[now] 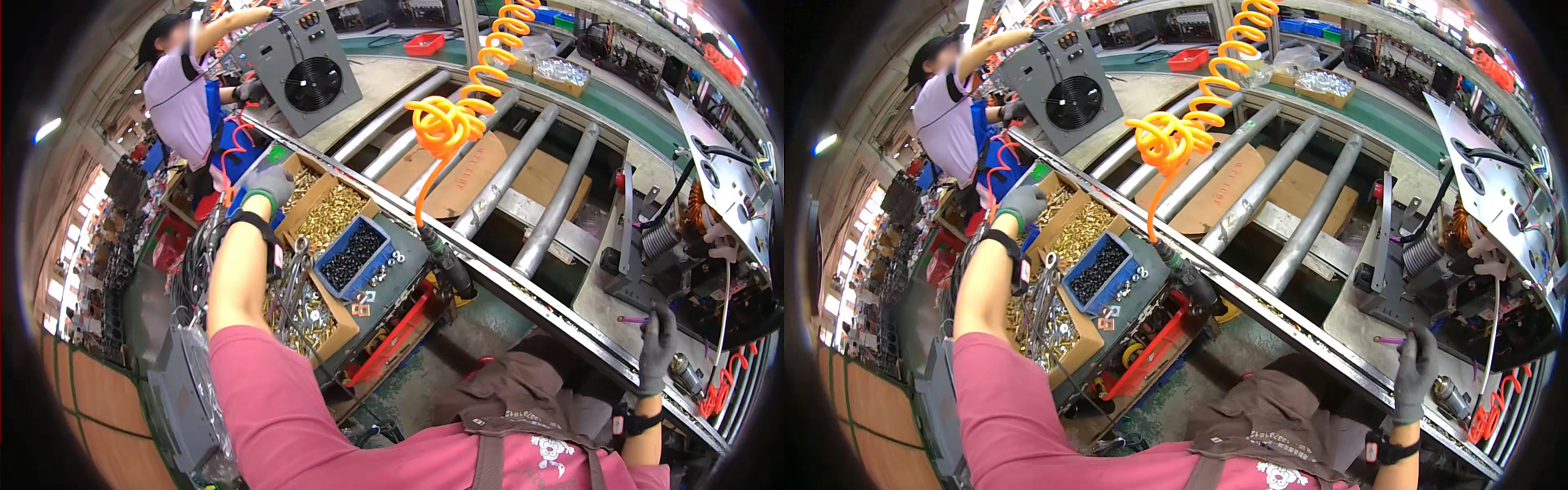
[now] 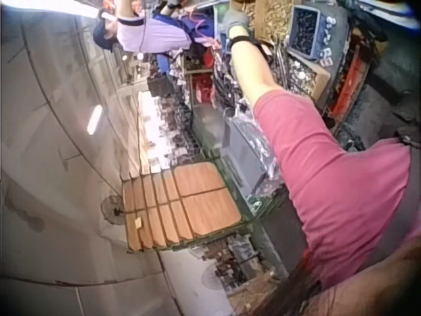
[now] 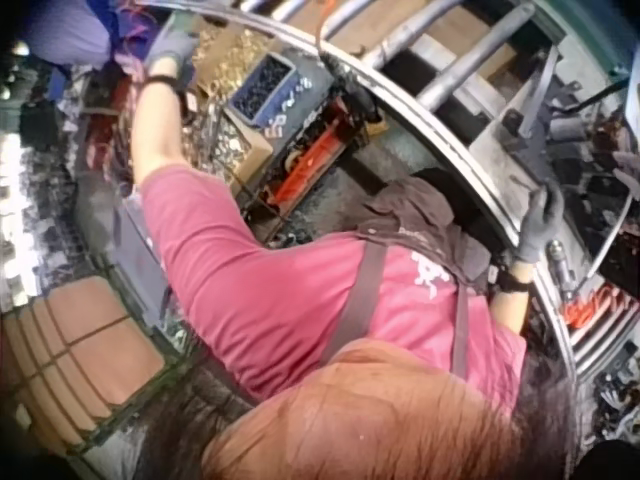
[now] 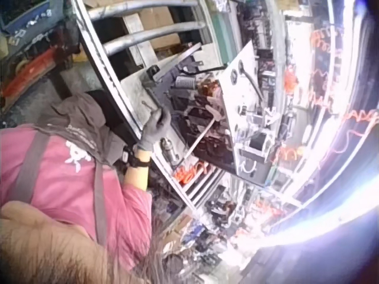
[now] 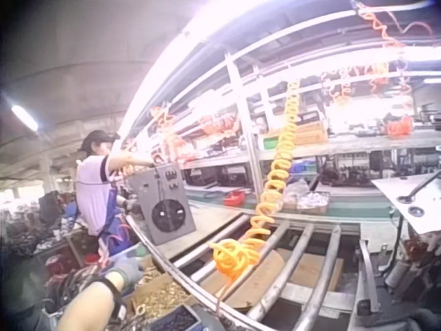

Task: Assembling wiring harnesses and internal electronic components inside a metal chassis on a factory conveyor line.

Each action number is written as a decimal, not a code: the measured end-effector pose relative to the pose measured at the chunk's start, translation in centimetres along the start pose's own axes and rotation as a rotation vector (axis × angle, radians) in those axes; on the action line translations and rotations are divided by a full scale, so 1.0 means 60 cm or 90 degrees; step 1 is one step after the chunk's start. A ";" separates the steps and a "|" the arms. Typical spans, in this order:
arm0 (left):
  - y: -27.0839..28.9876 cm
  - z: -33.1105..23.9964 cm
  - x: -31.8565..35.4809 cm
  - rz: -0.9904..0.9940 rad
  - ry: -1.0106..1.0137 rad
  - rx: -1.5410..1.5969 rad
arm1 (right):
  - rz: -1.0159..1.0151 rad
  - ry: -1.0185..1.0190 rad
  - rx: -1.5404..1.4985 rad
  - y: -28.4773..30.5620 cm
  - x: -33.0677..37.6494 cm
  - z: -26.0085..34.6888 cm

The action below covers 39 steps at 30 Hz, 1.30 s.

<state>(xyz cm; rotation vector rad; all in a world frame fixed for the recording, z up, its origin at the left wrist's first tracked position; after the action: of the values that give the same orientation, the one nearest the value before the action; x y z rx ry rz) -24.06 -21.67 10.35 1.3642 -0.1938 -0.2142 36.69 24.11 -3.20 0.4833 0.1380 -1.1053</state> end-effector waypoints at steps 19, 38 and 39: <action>-0.110 0.009 -0.112 0.070 0.093 -0.048 | 0.420 0.212 0.035 -0.248 0.025 0.223; 0.055 -0.037 0.024 -0.212 -0.011 0.667 | 0.711 0.768 0.108 -0.616 0.164 0.307; 0.078 -0.042 0.061 -0.132 -0.025 0.862 | 0.717 0.782 0.109 -0.615 0.163 0.308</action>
<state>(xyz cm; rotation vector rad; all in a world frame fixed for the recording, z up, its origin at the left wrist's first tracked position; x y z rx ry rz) -19.69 -19.37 14.51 2.7341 -0.2374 -0.2948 6.16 -5.27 -1.42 1.1555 0.7372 0.3952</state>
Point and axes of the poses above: each hand's wrist, its own x-axis away from the middle knuckle, its own y-axis out of the back of the hand, z = x × y, the point moved 2 cm from there along -x, towards the middle knuckle, and after that the axes turned 2 degrees about y, right-handed, at the moved point
